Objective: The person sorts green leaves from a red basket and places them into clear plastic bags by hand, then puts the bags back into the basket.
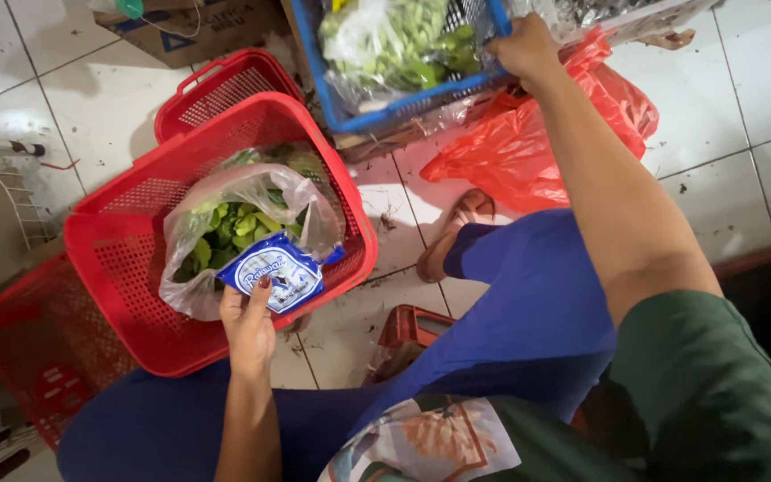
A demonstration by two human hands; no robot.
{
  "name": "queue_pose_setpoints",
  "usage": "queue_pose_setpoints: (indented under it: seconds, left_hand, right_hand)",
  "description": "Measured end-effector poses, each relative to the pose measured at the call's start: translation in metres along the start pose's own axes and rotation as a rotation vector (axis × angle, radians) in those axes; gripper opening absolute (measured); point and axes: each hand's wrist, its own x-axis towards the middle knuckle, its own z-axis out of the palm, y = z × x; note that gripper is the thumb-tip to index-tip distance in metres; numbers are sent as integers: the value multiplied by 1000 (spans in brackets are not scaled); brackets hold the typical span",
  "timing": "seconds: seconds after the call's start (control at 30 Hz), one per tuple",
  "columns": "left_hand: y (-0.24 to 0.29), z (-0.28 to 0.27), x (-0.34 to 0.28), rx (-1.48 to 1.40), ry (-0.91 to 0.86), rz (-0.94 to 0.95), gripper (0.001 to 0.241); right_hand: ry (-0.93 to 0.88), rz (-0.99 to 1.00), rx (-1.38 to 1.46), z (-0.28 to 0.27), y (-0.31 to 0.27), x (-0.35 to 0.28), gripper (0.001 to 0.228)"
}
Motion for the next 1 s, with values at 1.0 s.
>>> queue_pose_setpoints:
  seconds: [1.0]
  left_hand:
    - [3,20,0,172,8,2,22]
  right_hand:
    - [-476,-72,-99,33,101,14,25]
